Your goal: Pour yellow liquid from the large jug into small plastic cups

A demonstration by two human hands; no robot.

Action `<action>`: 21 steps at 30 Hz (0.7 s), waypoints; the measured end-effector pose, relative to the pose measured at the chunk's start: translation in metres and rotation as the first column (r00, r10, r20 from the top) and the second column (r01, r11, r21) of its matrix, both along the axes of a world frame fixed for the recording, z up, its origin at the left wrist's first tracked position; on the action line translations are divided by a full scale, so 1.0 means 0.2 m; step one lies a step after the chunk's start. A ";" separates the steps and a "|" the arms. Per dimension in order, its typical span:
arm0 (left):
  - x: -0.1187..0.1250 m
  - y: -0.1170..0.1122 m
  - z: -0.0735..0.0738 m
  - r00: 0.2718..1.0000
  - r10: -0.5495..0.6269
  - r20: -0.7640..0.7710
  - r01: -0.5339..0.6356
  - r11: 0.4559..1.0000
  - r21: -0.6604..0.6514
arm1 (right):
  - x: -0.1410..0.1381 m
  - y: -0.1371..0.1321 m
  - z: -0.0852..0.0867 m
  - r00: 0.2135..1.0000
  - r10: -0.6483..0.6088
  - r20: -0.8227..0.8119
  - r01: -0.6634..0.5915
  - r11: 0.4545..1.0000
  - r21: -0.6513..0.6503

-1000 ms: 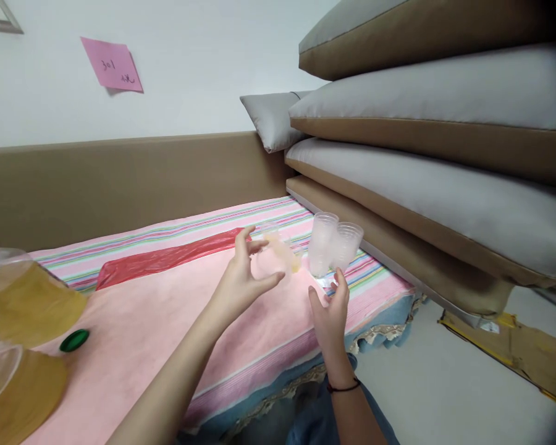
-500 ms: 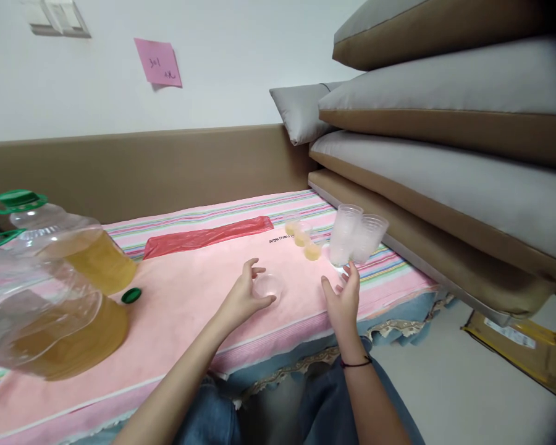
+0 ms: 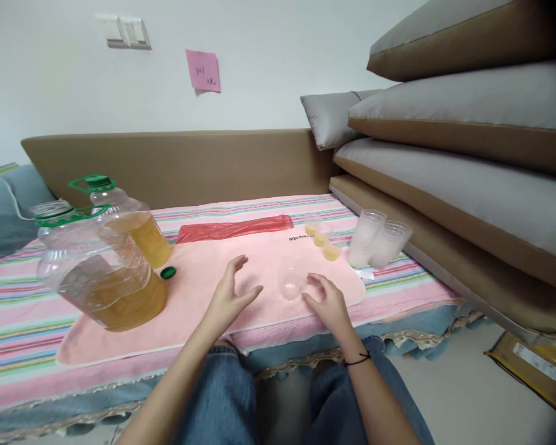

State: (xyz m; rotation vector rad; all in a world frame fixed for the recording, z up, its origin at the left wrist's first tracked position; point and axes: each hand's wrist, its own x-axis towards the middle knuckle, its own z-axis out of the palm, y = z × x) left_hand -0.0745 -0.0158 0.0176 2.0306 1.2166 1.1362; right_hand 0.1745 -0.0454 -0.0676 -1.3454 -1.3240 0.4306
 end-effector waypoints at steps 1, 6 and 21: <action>-0.06 -0.02 -0.01 0.999 0.047 -0.019 -0.046 0.997 0.057 | -0.03 0.01 0.00 1.000 0.012 0.019 -0.012 1.000 -0.007; -0.38 -0.16 -0.02 0.943 0.324 -0.081 -0.262 0.867 0.423 | -0.13 0.05 -0.03 0.998 -0.010 0.068 0.015 0.998 -0.068; -1.15 -0.12 -0.11 0.668 0.718 0.194 -0.742 0.663 0.099 | -0.13 0.05 -0.11 0.992 0.028 0.122 -0.010 0.989 -0.149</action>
